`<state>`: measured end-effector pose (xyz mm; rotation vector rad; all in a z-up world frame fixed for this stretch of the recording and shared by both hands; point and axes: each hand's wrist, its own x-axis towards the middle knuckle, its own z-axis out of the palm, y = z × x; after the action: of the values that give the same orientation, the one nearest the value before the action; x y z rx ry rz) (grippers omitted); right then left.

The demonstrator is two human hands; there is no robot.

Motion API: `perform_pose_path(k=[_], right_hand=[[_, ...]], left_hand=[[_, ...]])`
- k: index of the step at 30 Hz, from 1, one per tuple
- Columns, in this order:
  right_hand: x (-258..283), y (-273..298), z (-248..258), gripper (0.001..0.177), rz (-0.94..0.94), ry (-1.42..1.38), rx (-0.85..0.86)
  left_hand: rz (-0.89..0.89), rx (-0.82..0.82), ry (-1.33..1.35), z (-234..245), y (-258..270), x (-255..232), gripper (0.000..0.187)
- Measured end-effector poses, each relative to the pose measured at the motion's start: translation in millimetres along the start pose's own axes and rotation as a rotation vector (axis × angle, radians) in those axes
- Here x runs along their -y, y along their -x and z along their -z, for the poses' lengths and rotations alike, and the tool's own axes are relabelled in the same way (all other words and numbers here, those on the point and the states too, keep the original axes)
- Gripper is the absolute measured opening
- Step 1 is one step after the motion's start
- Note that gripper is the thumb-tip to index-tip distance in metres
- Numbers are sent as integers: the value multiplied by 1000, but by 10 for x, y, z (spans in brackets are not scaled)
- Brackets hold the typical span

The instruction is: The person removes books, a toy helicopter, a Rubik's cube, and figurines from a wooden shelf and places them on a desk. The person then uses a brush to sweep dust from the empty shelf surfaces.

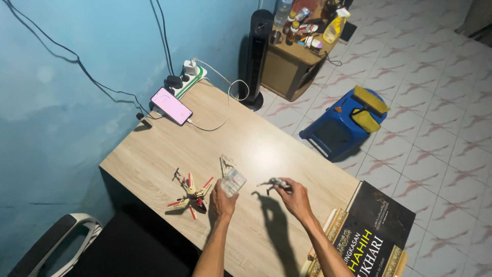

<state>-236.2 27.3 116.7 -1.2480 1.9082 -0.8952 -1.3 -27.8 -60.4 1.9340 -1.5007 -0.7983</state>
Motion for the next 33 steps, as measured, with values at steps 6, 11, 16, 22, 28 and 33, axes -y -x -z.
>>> perform_pose_path(k=[6, 11, 16, 22, 28, 33], right_hand=[[59, -564, -312, 31, 58, 67, 96], [115, -834, -607, 29, 424, 203, 33], [91, -965, -884, 23, 411, 278, 140], [-40, -1006, -934, 28, 414, 253, 113], [65, -970, -907, 28, 373, 328, 111], [371, -928, -825, 26, 306, 278, 151]], left_hand=[[-155, -121, 17, 264, 195, -245, 101], [47, 10, 115, 356, 530, -470, 78], [0, 48, 159, 447, 678, -418, 69], [-22, 83, 178, 604, 673, -404, 69], [-38, 103, 180, 783, 700, -465, 68], [-21, 120, 181, 924, 799, -415, 64]])
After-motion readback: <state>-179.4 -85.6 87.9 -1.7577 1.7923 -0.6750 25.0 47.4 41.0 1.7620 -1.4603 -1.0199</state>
